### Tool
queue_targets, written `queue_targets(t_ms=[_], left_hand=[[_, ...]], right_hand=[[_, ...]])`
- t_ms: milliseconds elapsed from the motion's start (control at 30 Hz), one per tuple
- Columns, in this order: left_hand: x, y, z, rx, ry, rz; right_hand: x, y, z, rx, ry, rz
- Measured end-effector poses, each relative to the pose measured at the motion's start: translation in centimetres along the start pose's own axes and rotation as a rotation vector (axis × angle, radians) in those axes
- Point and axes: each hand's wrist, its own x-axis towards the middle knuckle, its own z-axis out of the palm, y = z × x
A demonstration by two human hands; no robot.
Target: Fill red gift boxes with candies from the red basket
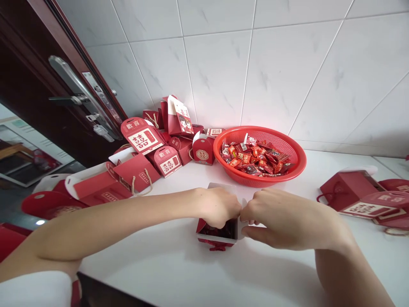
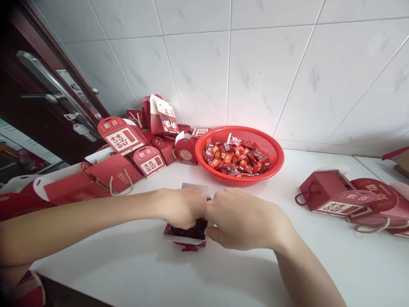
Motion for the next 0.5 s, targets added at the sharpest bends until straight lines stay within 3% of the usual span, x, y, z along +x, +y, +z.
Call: queue_targets(t_ms=[200, 300, 400, 500], left_hand=[[-1.3, -0.9, 0.0, -0.149, 0.043, 0.003], [-1.6, -0.6, 0.1, -0.191, -0.032, 0.023], [-1.3, 0.4, 0.2, -0.084, -0.125, 0.011], [-1.4, 1.1, 0.1, -0.017, -0.145, 0.009]], right_hand=[[-0.1, 0.1, 0.1, -0.011, 0.010, 0.015], [-0.1, 0.2, 0.2, -0.009, 0.019, 0.008], [0.0, 0.2, 0.2, -0.014, 0.015, 0.015], [0.0, 0.2, 0.2, -0.026, 0.015, 0.024]])
